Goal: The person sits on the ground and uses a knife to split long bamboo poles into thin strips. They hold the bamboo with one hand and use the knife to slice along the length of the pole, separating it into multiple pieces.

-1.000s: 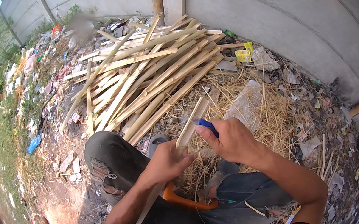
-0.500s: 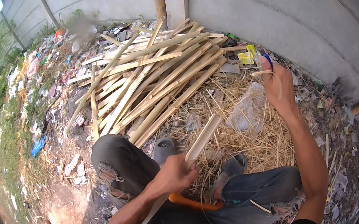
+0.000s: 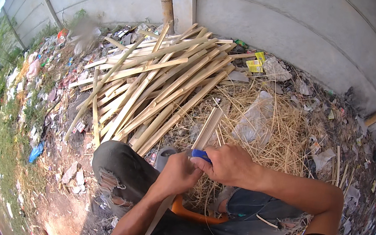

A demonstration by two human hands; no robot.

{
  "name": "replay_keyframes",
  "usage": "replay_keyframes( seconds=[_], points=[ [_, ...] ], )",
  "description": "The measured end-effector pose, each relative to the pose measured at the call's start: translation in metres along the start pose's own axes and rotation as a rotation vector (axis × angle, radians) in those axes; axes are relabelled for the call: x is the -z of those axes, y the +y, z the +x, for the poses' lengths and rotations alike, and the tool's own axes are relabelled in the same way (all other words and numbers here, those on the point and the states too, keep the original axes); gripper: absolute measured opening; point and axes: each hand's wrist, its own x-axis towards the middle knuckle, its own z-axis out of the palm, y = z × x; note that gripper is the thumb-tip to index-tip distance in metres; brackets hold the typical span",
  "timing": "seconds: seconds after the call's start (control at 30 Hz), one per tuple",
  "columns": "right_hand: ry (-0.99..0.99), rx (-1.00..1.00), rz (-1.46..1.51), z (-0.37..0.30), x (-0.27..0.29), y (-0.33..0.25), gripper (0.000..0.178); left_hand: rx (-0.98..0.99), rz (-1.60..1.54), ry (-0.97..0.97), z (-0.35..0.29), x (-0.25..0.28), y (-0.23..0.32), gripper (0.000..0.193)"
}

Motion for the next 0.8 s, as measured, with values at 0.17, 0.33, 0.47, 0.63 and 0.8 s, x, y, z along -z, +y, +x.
replay_keyframes(
  seconds=[0.17,0.33,0.47,0.63,0.8],
  points=[
    [0.147,-0.168,-0.049,0.027,0.027,0.025,0.058,-0.055,-0.09,0.137,-0.004,-0.006,-0.009,0.02],
    [0.137,0.067,-0.055,0.009,-0.002,0.012,0.059,-0.065,-0.093,0.1,-0.004,-0.006,-0.006,0.019],
    [0.252,-0.072,-0.134,0.031,0.033,0.041,0.058,0.009,-0.137,0.099,-0.011,-0.004,-0.01,0.022],
    [0.078,-0.078,-0.012,0.009,0.027,0.015,0.056,-0.017,-0.169,0.027,-0.008,-0.005,-0.003,0.019],
    [0.146,-0.106,0.038,0.024,0.018,0.029,0.057,0.031,-0.109,0.081,-0.012,0.001,-0.002,0.02]
  ],
)
